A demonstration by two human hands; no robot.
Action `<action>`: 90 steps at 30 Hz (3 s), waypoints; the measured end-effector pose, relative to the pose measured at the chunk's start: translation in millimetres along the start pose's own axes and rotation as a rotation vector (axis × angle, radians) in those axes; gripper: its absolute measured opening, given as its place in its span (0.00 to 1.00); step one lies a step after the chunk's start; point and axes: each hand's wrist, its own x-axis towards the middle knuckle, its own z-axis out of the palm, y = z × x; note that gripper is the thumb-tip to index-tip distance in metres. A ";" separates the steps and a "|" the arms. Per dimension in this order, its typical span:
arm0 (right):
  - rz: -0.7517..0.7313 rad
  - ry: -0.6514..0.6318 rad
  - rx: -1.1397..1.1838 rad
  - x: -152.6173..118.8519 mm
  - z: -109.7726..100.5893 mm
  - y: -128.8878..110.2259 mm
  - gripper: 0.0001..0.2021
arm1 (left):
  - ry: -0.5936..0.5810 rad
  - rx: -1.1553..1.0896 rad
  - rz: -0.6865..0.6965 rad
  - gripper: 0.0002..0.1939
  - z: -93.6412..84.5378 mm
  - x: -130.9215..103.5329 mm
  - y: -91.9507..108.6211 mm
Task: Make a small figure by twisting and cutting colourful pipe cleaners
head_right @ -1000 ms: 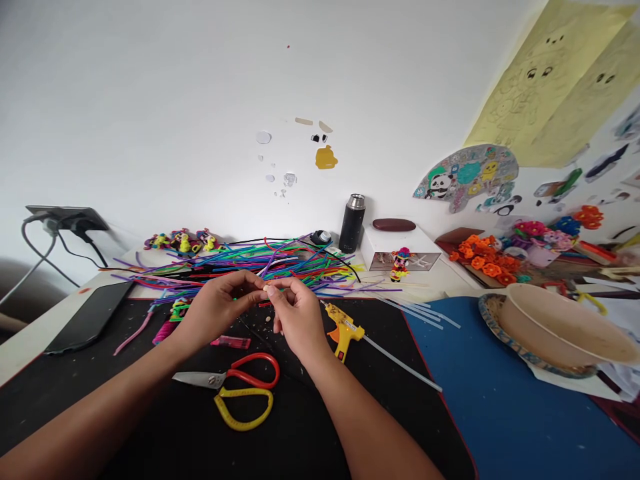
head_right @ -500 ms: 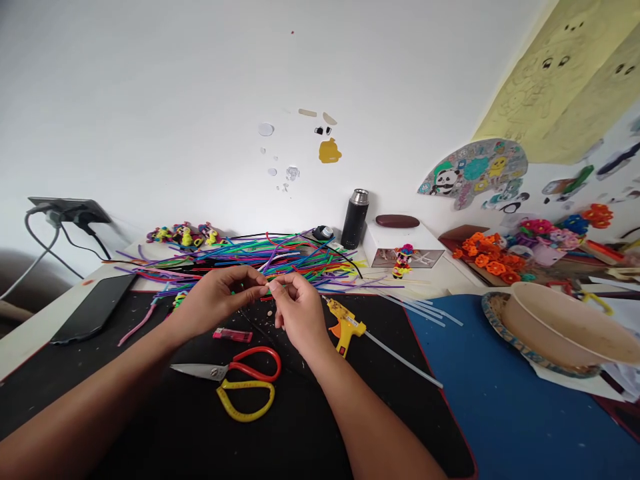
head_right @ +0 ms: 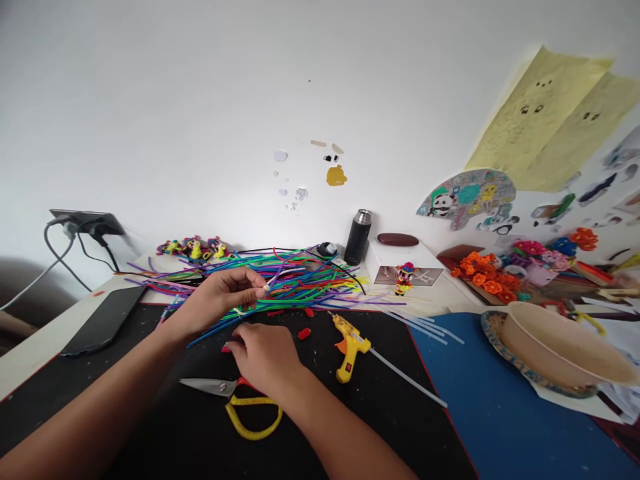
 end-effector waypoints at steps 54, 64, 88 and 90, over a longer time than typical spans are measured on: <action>0.309 -0.069 1.412 -8.3 -36.7 26.8 0.30 | -0.057 -0.336 -0.159 0.17 -1.1 5.1 -16.1; 0.202 -0.035 1.337 -10.7 -34.4 24.8 0.32 | -0.072 -0.287 -0.173 0.19 3.4 4.6 -12.0; 0.280 0.090 0.984 -9.1 -16.8 31.8 0.25 | -0.107 -0.097 -0.142 0.18 6.1 2.6 -7.3; 0.295 0.088 0.995 -8.8 -16.0 32.2 0.25 | -0.114 -0.087 -0.145 0.19 6.5 2.6 -7.1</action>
